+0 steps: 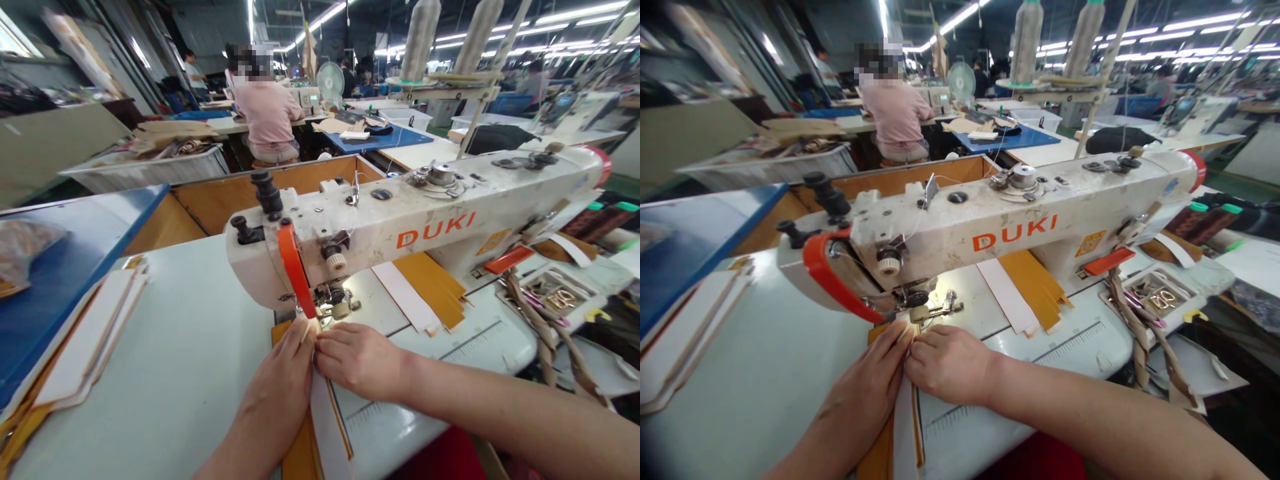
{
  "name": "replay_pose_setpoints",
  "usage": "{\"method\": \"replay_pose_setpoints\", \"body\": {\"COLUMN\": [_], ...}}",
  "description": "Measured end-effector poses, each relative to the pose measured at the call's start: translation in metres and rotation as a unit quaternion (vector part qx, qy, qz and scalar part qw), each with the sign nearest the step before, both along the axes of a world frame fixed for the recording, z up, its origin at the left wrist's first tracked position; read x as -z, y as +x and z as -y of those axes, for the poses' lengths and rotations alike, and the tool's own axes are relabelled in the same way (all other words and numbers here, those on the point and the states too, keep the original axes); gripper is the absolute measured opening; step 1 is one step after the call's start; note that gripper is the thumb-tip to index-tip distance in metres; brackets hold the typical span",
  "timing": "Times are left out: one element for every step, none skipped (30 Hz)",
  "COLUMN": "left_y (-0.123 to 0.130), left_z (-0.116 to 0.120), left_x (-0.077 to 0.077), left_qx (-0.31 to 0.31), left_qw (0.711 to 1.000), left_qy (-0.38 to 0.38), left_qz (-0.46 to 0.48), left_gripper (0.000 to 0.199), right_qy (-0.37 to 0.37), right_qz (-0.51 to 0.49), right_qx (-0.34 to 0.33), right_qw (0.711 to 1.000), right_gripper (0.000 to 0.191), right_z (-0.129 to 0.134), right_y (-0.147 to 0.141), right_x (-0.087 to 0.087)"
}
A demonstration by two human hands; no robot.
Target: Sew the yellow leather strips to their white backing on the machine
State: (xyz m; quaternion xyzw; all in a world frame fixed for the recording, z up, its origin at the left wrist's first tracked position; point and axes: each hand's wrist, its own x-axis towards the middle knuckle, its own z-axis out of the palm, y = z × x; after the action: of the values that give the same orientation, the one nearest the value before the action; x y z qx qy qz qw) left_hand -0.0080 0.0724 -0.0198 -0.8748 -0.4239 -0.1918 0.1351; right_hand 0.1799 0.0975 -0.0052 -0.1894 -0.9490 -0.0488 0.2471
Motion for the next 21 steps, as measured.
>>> {"method": "replay_pose_setpoints", "body": {"left_y": [-0.001,-0.001,-0.001,-0.001,-0.001,0.000,0.000,0.001,0.001,0.001,0.000,0.000,0.000,0.000,-0.001,0.000,0.000,0.000,0.001,0.002,0.002], "left_z": [-0.001,-0.001,-0.002,-0.002,-0.003,-0.003,-0.003,-0.003,-0.003,-0.003,-0.002,-0.002,-0.002,-0.003,-0.004,-0.004,-0.004,-0.004,-0.002,0.001,0.006], "left_x": [0.001,0.001,0.001,0.001,0.000,-0.001,-0.002,-0.002,-0.003,-0.003,-0.003,-0.003,-0.003,-0.003,-0.002,-0.003,-0.003,-0.003,-0.004,-0.005,-0.005], "left_qx": [0.001,0.001,0.001,0.000,-0.002,-0.002,-0.001,0.001,0.003,0.006,0.008,0.009,0.008,0.008,0.008,0.007,0.008,0.009,0.008,0.006,0.006], "left_qw": [1.000,1.000,1.000,1.000,1.000,0.999,0.999,0.999,0.999,0.999,0.999,0.999,0.999,1.000,1.000,1.000,1.000,1.000,1.000,1.000,0.999], "left_qy": [0.000,0.005,0.011,0.018,0.026,0.030,0.032,0.033,0.032,0.030,0.026,0.024,0.021,0.016,0.011,0.005,-0.001,-0.005,-0.006,-0.003,0.002], "left_qz": [0.001,-0.001,-0.005,-0.010,-0.013,-0.016,-0.019,-0.022,-0.024,-0.025,-0.027,-0.026,-0.025,-0.024,-0.021,-0.018,-0.017,-0.017,-0.020,-0.025,-0.032], "left_gripper": [0.038,0.038,0.037,0.036,0.035,0.035,0.035,0.035,0.035,0.036,0.036,0.036,0.036,0.037,0.037,0.038,0.039,0.041,0.041,0.041,0.041], "right_qy": [-0.003,-0.006,-0.007,-0.007,-0.006,-0.004,-0.003,-0.001,0.000,0.001,0.001,-0.001,-0.004,-0.007,-0.011,-0.014,-0.017,-0.021,-0.027,-0.035,-0.045], "right_qz": [-0.001,-0.002,-0.003,-0.003,-0.004,-0.005,-0.007,-0.009,-0.010,-0.011,-0.010,-0.007,-0.002,0.004,0.010,0.016,0.022,0.027,0.031,0.033,0.030], "right_qx": [0.000,-0.001,0.000,0.001,0.002,0.002,0.003,0.003,0.004,0.003,0.004,0.005,0.006,0.006,0.005,0.004,0.003,0.003,0.006,0.012,0.019], "right_qw": [1.000,1.000,1.000,1.000,1.000,1.000,1.000,1.000,1.000,1.000,1.000,1.000,1.000,1.000,1.000,1.000,1.000,0.999,0.999,0.999,0.998], "right_gripper": [0.022,0.022,0.023,0.023,0.023,0.023,0.022,0.022,0.021,0.021,0.021,0.022,0.022,0.023,0.023,0.023,0.022,0.021,0.019,0.016,0.015], "right_z": [-0.001,-0.001,-0.002,-0.002,-0.003,-0.003,-0.003,-0.002,-0.002,-0.002,-0.002,-0.003,-0.003,-0.004,-0.004,-0.005,-0.005,-0.004,-0.002,0.001,0.007], "right_y": [0.000,0.000,0.000,0.000,0.000,0.000,0.000,0.000,0.000,0.000,0.000,0.000,0.000,0.000,0.000,0.000,0.001,0.001,0.003,0.004,0.007], "right_x": [0.000,0.000,0.000,0.000,0.000,0.001,0.001,0.002,0.002,0.002,0.003,0.003,0.003,0.003,0.002,0.002,0.001,0.001,0.001,0.000,0.000]}}
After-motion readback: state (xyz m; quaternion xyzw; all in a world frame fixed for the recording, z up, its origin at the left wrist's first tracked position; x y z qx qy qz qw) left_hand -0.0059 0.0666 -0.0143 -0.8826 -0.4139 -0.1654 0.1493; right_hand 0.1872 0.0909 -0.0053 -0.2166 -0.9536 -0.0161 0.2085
